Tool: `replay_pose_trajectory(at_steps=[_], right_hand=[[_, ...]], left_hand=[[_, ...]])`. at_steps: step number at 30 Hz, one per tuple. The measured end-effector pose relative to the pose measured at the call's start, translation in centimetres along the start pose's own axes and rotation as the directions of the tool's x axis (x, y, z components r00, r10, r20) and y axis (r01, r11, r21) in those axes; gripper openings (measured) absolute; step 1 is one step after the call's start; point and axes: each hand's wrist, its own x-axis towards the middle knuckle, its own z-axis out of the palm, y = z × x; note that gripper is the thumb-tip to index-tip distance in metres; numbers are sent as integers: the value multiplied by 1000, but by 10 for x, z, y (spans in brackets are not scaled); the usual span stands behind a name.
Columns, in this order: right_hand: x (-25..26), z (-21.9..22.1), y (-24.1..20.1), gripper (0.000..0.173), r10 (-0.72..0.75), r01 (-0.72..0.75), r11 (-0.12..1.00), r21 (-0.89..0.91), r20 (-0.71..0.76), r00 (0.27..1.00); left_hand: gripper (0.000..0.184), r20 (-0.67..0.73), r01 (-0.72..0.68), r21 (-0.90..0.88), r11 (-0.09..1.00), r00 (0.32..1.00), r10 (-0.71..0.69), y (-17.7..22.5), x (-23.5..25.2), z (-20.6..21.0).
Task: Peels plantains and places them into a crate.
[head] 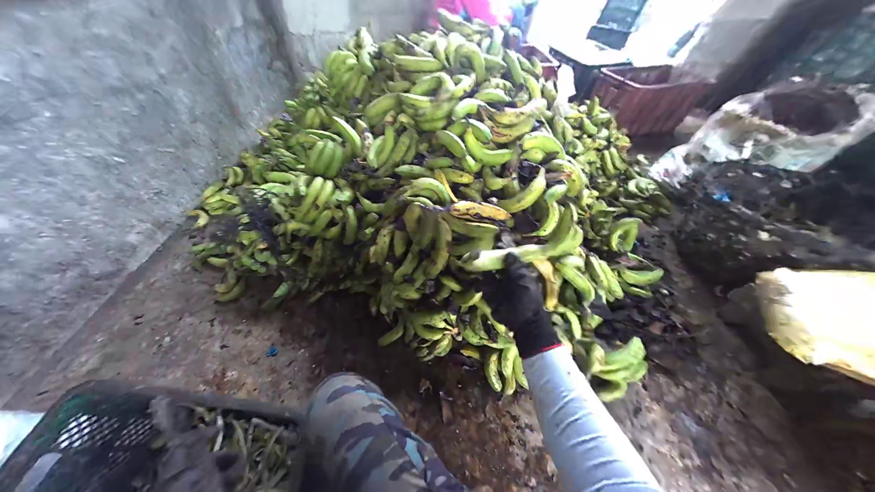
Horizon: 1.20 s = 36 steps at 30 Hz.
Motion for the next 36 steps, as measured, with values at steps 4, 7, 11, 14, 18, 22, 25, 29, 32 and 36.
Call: replay_pose_trajectory(at_steps=[4,7,11,14,18,22,25,29,32,36], right_hand=[[-12,143,38,40,173,-161,984,-71,236,956],[-57,244,45,50,176,-101,977,-186,449,876],[-115,325,68,57,151,46,970,-239,739,657],[-150,360,85,58,97,222,935,-276,802,589],[-180,388,100,56,66,216,949,-230,814,577],[-198,410,88,56,178,-115,984,-137,815,551],[-188,432,83,50,266,-289,948,-135,836,481],[-166,433,109,36,342,-420,884,-203,894,288],[-166,431,125,38,318,-550,817,-174,931,177],[-180,423,131,42,359,-619,760,-196,921,150]], left_hand=[[43,-107,-14,197,980,994,35,4,-27,32],[44,-125,-54,186,981,989,78,9,-44,41],[41,-246,-128,17,992,961,128,-4,-51,26],[43,-292,-330,-101,938,911,289,10,-56,13],[52,-403,-542,-196,818,804,436,49,-58,4],[39,-273,71,-343,937,947,-172,2,-56,-25],[42,-219,165,-316,934,945,-241,-17,-61,-42],[52,-336,-52,148,988,937,100,18,-67,-66],[59,-250,-31,566,824,946,208,62,-73,-79],[67,-182,20,805,593,960,214,76,-69,-79]])
